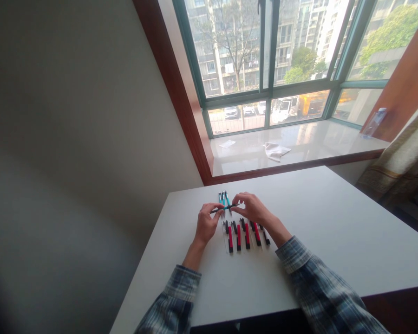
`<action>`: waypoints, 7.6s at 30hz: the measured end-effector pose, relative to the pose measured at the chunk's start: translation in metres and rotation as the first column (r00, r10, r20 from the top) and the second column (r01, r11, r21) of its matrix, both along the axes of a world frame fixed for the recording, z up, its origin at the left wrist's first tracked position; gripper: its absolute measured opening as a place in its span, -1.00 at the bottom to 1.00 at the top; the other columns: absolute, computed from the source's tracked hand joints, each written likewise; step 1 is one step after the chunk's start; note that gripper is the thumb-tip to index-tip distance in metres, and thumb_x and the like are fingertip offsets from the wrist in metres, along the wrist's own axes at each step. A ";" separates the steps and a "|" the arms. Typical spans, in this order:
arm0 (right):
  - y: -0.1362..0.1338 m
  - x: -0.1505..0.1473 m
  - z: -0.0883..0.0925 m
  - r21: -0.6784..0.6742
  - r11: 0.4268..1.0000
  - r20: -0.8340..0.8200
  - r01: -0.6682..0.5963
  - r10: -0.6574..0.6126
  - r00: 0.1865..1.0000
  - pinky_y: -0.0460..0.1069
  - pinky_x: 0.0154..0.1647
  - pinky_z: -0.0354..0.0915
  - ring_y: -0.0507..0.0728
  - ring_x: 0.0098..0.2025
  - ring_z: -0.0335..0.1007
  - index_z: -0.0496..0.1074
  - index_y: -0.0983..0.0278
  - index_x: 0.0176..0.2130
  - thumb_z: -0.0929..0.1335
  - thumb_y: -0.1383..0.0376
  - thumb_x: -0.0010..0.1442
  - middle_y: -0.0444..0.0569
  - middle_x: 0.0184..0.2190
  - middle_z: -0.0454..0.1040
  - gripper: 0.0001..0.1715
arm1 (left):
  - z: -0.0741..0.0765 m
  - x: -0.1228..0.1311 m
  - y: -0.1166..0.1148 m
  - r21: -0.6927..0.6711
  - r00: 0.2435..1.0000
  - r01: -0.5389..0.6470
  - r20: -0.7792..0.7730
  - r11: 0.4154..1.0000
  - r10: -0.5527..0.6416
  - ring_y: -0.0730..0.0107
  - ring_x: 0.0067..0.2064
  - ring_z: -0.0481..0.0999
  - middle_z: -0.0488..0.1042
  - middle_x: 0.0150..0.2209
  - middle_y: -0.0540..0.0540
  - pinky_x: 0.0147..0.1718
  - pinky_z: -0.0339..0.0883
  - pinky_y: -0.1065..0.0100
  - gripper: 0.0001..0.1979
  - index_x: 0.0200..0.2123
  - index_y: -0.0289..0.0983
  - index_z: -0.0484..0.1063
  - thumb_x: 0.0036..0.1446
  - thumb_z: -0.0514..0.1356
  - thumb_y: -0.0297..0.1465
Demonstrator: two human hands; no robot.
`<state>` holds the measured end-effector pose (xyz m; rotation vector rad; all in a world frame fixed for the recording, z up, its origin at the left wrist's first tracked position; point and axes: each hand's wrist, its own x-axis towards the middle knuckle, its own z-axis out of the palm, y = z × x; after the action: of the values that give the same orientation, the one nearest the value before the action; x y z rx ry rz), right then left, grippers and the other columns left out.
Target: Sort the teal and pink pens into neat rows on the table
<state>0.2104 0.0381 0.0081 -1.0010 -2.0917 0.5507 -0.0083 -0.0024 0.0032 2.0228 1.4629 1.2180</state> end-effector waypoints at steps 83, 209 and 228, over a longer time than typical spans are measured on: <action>0.003 -0.003 -0.018 -0.176 0.984 0.000 0.018 -0.018 1.000 0.06 -0.17 0.51 0.15 -0.27 0.57 0.64 0.19 -0.13 0.42 0.20 0.21 -0.05 -0.27 0.66 -0.75 | -0.010 -0.016 0.019 -0.409 0.215 -0.031 0.888 0.912 0.406 0.61 -0.38 0.51 0.50 -0.25 -0.08 -0.36 0.47 0.59 -0.85 -0.21 -0.30 0.56 0.16 0.32 -0.60; -0.009 -0.015 -0.008 -0.124 0.990 -0.185 -0.065 0.041 0.982 -0.01 -0.27 0.39 0.10 -0.37 0.48 0.55 0.22 -0.21 0.36 -0.03 0.31 -0.08 -0.39 0.61 -0.62 | 0.004 0.010 -0.003 -0.037 0.988 0.008 0.153 0.999 -0.002 0.19 -0.18 0.54 0.65 -0.22 -0.07 -0.21 0.37 0.20 -0.91 -0.24 -0.14 0.62 0.14 0.36 -0.34; -0.013 -0.014 -0.004 -0.186 0.982 -0.054 -0.039 0.029 0.998 -0.06 -0.41 0.22 0.04 -0.52 0.36 0.45 0.24 -0.39 0.25 0.06 0.41 -0.13 -0.51 0.54 -0.55 | 0.008 0.011 -0.004 -0.023 0.988 0.035 0.151 0.999 -0.031 0.14 -0.13 0.52 0.64 -0.24 -0.09 -0.19 0.36 0.19 -0.92 -0.28 -0.14 0.63 0.11 0.37 -0.35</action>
<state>0.1961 0.0253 0.0043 -1.0462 -2.0432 0.7941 0.0025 -0.0068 0.0111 1.8859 1.3618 1.3008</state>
